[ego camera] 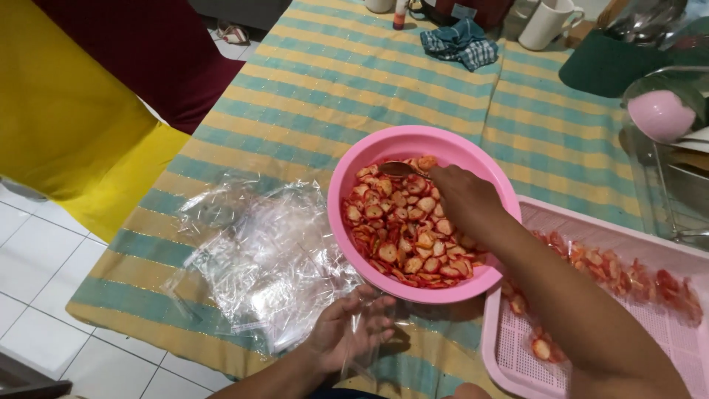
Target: Sorting and transferring sliced food items from a bowl to a tray by hand and using a spoon.
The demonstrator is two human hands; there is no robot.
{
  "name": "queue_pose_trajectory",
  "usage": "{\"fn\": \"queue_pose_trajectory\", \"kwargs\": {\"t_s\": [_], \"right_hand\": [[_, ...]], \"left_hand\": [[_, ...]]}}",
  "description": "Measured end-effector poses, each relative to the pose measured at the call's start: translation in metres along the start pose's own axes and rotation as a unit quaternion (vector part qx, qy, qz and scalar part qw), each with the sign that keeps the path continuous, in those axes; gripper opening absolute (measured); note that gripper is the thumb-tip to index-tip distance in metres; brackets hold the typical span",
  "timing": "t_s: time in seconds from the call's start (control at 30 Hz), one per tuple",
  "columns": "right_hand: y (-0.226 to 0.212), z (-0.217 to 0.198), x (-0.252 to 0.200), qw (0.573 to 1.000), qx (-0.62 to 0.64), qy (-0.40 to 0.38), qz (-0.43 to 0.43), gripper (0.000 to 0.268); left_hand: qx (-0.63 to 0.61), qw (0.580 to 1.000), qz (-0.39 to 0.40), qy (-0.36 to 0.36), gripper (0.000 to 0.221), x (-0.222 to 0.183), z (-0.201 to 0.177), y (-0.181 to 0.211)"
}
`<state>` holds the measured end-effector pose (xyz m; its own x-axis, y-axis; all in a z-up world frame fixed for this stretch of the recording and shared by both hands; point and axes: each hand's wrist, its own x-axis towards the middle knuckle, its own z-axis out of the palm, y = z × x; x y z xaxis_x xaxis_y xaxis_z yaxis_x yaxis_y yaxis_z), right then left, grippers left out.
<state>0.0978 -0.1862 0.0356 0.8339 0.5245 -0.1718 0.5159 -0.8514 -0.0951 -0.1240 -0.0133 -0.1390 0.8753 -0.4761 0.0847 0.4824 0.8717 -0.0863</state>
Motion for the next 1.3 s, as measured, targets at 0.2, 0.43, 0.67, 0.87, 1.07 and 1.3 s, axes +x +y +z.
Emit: {"fn": "queue_pose_trajectory", "kwargs": {"t_s": [0.2,0.43,0.67,0.87,1.07,1.3], "right_hand": [[0.005,0.033,0.045,0.995,-0.024,0.019,-0.091,0.019],[0.033,0.054,0.040,0.973,-0.035,0.041,-0.225,0.011],[0.031,0.019,-0.005,0.988,0.003,-0.105,-0.113,0.019],[0.029,0.004,-0.032,0.984,0.047,-0.168,-0.033,0.031],[0.039,0.005,-0.037,0.970,0.153,-0.190,-0.001,0.025],[0.028,-0.008,-0.055,0.948,0.247,-0.181,0.083,0.024]], "left_hand": [[0.004,0.999,0.010,0.034,0.023,-0.003,-0.001,-0.001],[0.016,0.998,0.009,0.063,0.020,-0.004,0.009,-0.003],[0.001,0.998,0.015,0.053,0.018,-0.004,0.009,-0.004],[0.011,0.999,0.012,0.051,0.020,-0.003,0.008,-0.005],[0.008,1.000,0.021,0.021,0.021,-0.001,0.011,-0.006],[0.008,0.999,0.041,0.022,0.017,-0.002,0.024,-0.009]]}}
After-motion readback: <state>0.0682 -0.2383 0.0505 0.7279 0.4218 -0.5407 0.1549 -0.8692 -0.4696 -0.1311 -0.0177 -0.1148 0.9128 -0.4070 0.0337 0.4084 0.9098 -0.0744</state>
